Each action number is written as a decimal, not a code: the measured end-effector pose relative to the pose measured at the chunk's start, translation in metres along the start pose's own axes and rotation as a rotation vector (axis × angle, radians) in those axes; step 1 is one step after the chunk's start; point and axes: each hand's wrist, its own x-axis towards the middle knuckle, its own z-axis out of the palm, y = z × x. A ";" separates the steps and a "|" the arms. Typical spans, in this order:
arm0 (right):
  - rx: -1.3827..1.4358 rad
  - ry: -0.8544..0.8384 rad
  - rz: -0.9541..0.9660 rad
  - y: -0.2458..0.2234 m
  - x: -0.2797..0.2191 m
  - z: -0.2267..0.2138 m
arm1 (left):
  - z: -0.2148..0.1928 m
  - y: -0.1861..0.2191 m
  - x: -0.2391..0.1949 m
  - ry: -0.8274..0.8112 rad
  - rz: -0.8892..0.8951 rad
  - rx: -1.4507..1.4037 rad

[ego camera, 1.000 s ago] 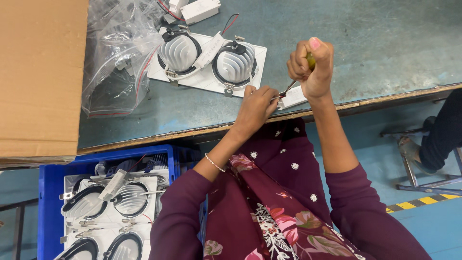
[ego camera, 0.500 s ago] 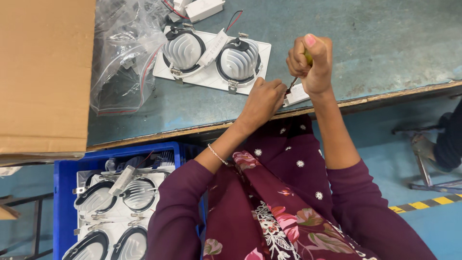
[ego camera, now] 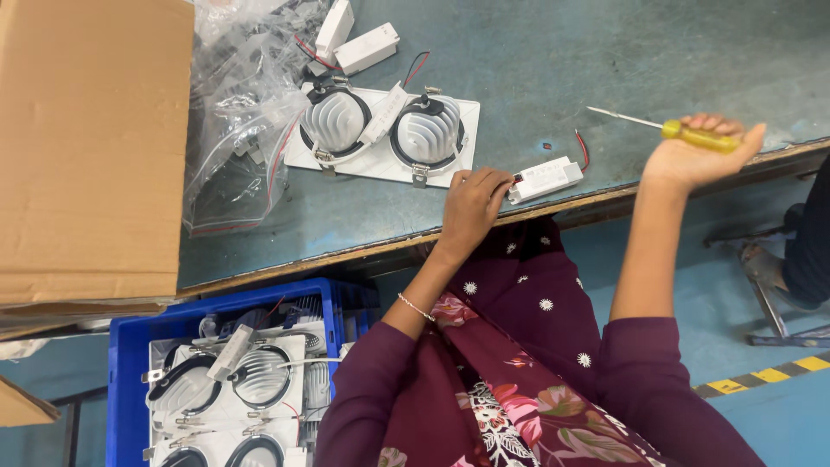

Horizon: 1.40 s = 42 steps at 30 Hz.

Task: The person connects wires to an electrical driver and uses a screwdriver to secure them inside the unit. They pick up and handle various lighting fixture components, including a driver, wires, and housing plates, while seated at a workbench.

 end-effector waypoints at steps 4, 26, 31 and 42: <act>-0.212 0.119 -0.181 0.005 0.022 -0.048 | 0.002 -0.001 0.000 -0.008 -0.012 0.004; -1.789 -0.647 -0.419 0.057 -0.171 0.078 | -0.011 0.011 0.012 -0.085 -0.033 -0.139; -1.873 -0.596 -0.458 0.063 -0.169 0.072 | -0.055 -0.036 0.054 0.161 -0.145 -0.155; -1.897 -0.584 -0.540 0.067 -0.167 0.070 | -0.162 -0.335 0.194 -0.504 -0.570 0.975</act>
